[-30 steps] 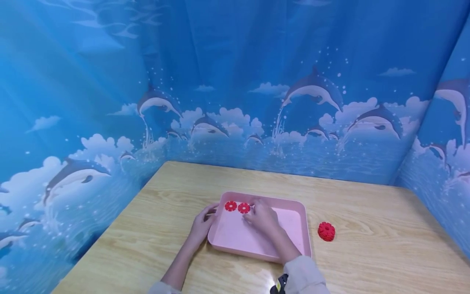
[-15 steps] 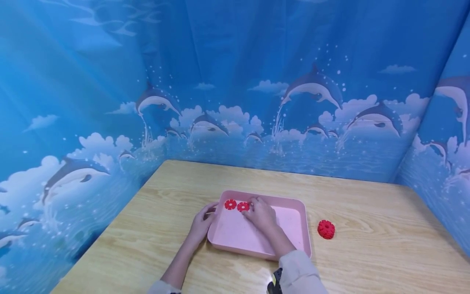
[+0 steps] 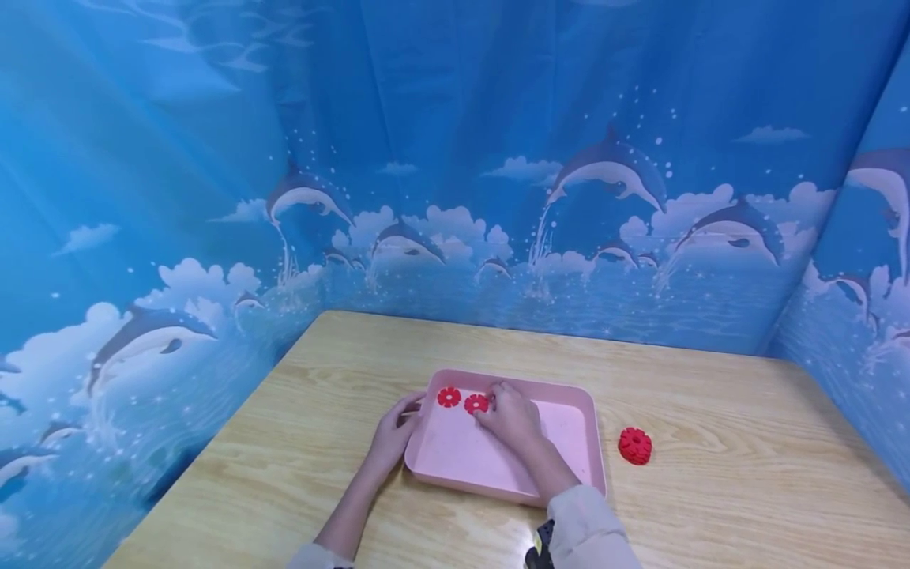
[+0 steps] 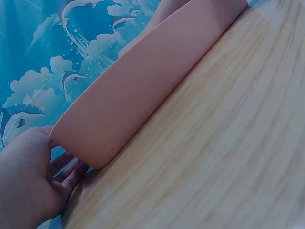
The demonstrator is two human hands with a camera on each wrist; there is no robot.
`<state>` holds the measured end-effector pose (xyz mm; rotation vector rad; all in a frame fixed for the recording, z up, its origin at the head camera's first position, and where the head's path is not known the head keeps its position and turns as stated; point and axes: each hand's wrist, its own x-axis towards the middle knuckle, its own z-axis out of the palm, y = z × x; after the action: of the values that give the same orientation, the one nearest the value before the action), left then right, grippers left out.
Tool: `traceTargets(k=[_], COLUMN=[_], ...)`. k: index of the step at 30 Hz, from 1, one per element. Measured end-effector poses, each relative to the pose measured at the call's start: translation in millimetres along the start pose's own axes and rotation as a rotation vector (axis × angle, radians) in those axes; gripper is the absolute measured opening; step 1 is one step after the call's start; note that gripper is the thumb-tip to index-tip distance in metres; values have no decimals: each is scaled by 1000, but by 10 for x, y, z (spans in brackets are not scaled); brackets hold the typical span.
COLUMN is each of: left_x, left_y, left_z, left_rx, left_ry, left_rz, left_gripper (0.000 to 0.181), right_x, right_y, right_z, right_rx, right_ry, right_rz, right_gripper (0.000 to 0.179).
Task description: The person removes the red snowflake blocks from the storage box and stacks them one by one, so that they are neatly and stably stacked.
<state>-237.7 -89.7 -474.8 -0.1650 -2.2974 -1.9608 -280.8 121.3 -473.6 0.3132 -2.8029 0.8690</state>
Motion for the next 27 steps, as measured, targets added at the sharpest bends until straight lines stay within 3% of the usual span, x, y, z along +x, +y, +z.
traceTargets(k=[5,11,14,17,22,27], left_x=[-112,-121,-101,-45,26,31], left_y=[265,295,249,109,-94,-120], left_z=[-12,0,-2,0,9,16], left_rx=[14,27,19,14,26,22], left_ry=[-6,2,-1,0,7,7], left_rz=[11,2,8,-1,-13,0], left_gripper=[33,33,33,33,34,35], right_x=[-29,-88,-131,-191,-280,-360], right_y=[13,50,91,127,163,173], right_z=[-85,-246,-339,-442,-609,-748], right_rx=[3,51,59,67,131,49], right_ry=[-2,-3,16,47,107,165], right_rz=[11,36,34,16,-81,-107], right_gripper=[35,32,30,29,26,30])
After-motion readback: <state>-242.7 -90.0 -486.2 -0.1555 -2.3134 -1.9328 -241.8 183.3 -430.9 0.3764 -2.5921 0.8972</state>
